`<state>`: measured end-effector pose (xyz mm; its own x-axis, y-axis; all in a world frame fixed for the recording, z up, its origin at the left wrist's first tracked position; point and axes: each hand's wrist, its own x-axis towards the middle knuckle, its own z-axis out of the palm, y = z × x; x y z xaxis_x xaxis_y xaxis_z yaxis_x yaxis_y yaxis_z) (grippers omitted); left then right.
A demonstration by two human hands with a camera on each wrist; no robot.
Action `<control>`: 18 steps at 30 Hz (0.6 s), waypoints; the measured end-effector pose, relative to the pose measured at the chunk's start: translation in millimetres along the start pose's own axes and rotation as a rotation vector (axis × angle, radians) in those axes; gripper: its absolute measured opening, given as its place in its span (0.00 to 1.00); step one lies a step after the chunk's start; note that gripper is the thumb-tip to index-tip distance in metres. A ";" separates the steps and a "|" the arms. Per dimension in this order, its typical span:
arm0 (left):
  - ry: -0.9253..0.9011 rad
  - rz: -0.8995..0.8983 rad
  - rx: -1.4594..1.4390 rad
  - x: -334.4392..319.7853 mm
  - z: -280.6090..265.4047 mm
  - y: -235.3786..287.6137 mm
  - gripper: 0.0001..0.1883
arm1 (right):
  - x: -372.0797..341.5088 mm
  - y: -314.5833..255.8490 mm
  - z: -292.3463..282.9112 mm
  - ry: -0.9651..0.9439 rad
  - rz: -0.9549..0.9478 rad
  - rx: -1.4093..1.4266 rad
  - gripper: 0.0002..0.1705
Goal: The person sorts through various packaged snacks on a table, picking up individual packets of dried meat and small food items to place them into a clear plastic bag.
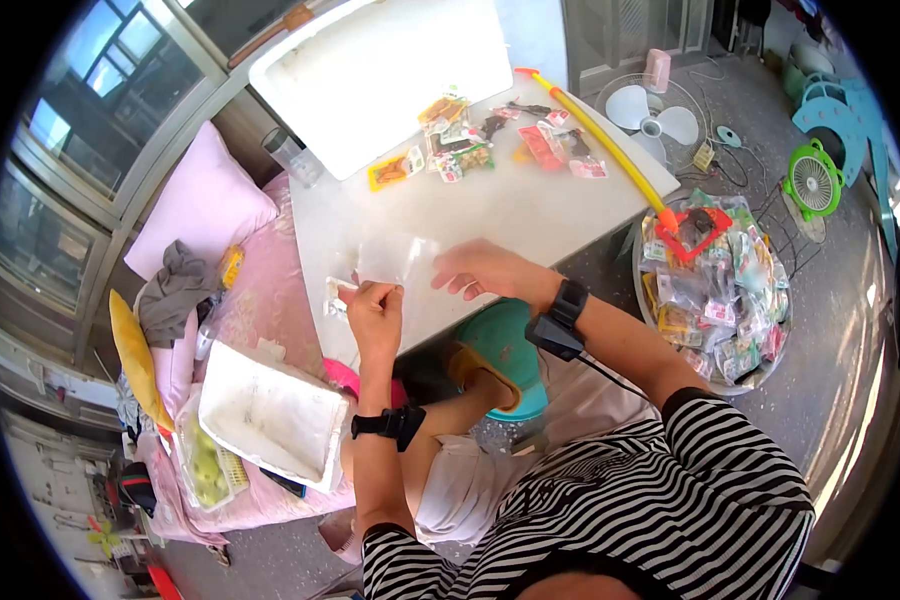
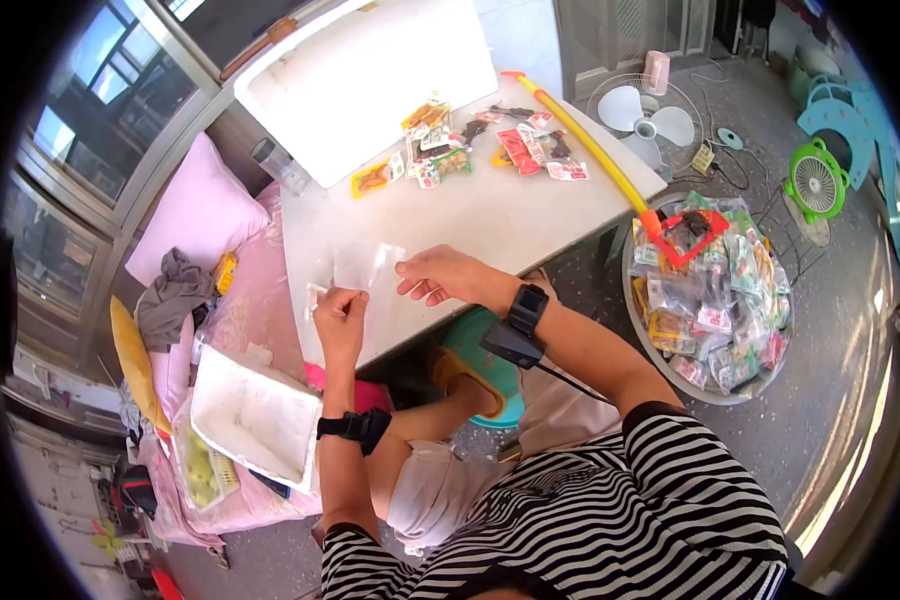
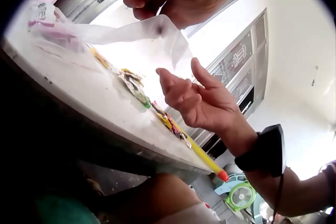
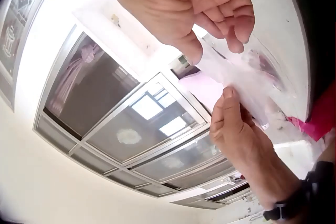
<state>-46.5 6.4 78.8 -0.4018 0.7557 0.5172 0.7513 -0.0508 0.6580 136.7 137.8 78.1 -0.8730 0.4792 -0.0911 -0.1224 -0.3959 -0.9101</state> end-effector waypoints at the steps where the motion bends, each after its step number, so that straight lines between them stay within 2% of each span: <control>1: -0.036 0.000 0.004 -4.5 10.7 -6.5 0.02 | 7.2 6.3 -2.4 -0.015 0.009 0.047 0.18; 2: -0.069 -0.001 0.009 -9.6 19.4 -12.9 0.03 | 17.8 17.7 -9.5 0.052 0.023 -0.025 0.17; 3: -0.068 -0.055 -0.011 -16.0 26.3 -13.1 0.08 | 29.6 30.8 -17.6 0.118 0.041 -0.097 0.15; 4: -0.058 -0.022 0.035 -21.9 31.3 -15.0 0.11 | 34.7 35.0 -19.1 0.184 0.061 -0.170 0.14; 6: -0.032 0.036 0.122 -30.1 40.3 -16.9 0.15 | 37.8 45.0 -21.7 0.292 0.000 -0.171 0.13; 9: -0.106 0.079 0.076 -35.9 54.8 -11.7 0.18 | 45.7 56.1 -21.0 0.386 -0.015 -0.187 0.13; 12: -0.138 -0.051 0.048 -37.0 68.9 -13.4 0.18 | 46.3 61.9 -15.2 0.384 -0.048 -0.172 0.15; 13: -0.095 -0.059 0.027 -37.3 74.2 -19.2 0.18 | 48.1 64.3 -17.3 0.375 -0.038 -0.156 0.16; 16: -0.172 -0.222 -0.009 -36.2 79.7 -30.9 0.15 | 49.6 63.4 -18.8 0.394 0.009 -0.194 0.17; 18: -0.170 -0.222 -0.164 -35.7 77.0 -36.9 0.10 | 49.9 63.5 -17.8 0.409 0.019 -0.236 0.18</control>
<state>-19.6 31.6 -6.1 -0.4429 0.8577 0.2611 0.5550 0.0335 0.8312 93.7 150.5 8.5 -0.6108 0.7615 -0.2170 0.0439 -0.2411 -0.9695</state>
